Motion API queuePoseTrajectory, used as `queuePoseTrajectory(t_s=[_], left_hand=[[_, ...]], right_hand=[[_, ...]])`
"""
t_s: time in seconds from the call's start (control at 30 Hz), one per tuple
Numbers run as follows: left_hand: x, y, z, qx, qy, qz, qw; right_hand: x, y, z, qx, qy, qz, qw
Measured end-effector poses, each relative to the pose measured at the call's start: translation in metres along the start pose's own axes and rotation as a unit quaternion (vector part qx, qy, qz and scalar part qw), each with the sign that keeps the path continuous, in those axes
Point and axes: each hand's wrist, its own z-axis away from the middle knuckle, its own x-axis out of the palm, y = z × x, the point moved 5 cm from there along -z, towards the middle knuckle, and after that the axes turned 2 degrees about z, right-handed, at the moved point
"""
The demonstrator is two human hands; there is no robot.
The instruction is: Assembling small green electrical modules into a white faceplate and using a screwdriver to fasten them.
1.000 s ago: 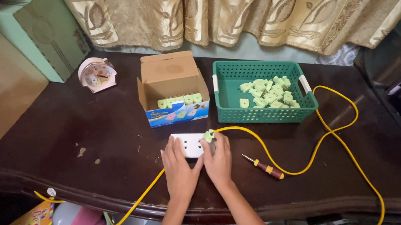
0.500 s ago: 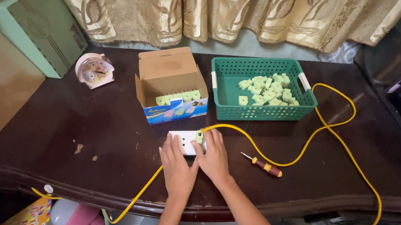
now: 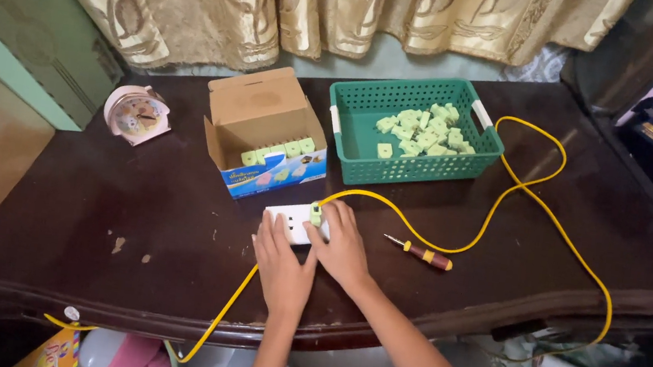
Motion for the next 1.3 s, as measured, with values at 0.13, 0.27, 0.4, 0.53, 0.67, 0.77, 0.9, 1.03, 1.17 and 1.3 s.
queuePoseTrajectory(t_s=[0.13, 0.27, 0.4, 0.53, 0.67, 0.77, 0.9, 1.03, 1.17, 1.3], left_hand=[[0.0004, 0.0002, -0.0003, -0.003, 0.001, 0.002, 1.0], [-0.0022, 0.0015, 0.0007, 0.0, 0.009, 0.0, 1.0], [-0.0037, 0.0031, 0.0005, 0.001, 0.012, 0.002, 1.0], [-0.0035, 0.0029, 0.0004, -0.001, 0.009, 0.006, 1.0], [-0.0024, 0.0018, 0.0018, 0.0, 0.007, 0.004, 1.0], [-0.001, 0.0008, 0.0012, 0.005, 0.011, 0.0, 1.0], [-0.0016, 0.0014, 0.0018, 0.004, 0.011, -0.004, 1.0], [-0.002, 0.0015, 0.0005, 0.001, 0.006, 0.001, 1.0], [-0.0012, 0.001, 0.0009, 0.001, 0.004, -0.005, 1.0], [-0.0011, 0.0014, 0.0005, 0.003, 0.005, -0.009, 1.0]], right_hand=[[0.0009, 0.0019, 0.0002, -0.002, -0.001, -0.004, 1.0], [0.0032, 0.0041, 0.0017, -0.008, 0.0, 0.001, 1.0], [0.0005, 0.0014, 0.0018, 0.009, -0.011, -0.01, 1.0], [-0.0024, -0.0021, 0.0005, 0.013, -0.014, -0.011, 1.0], [-0.0007, -0.0001, 0.0014, 0.013, -0.015, -0.009, 1.0], [-0.001, 0.0001, 0.0002, 0.019, -0.02, -0.011, 1.0], [-0.0003, 0.0009, 0.0014, 0.027, -0.027, -0.015, 0.999], [-0.0037, -0.0017, -0.0004, 0.029, -0.034, -0.02, 0.999], [-0.0017, -0.0008, 0.0006, 0.018, -0.019, -0.019, 0.999], [-0.003, -0.0017, -0.0001, 0.018, -0.017, -0.021, 0.999]])
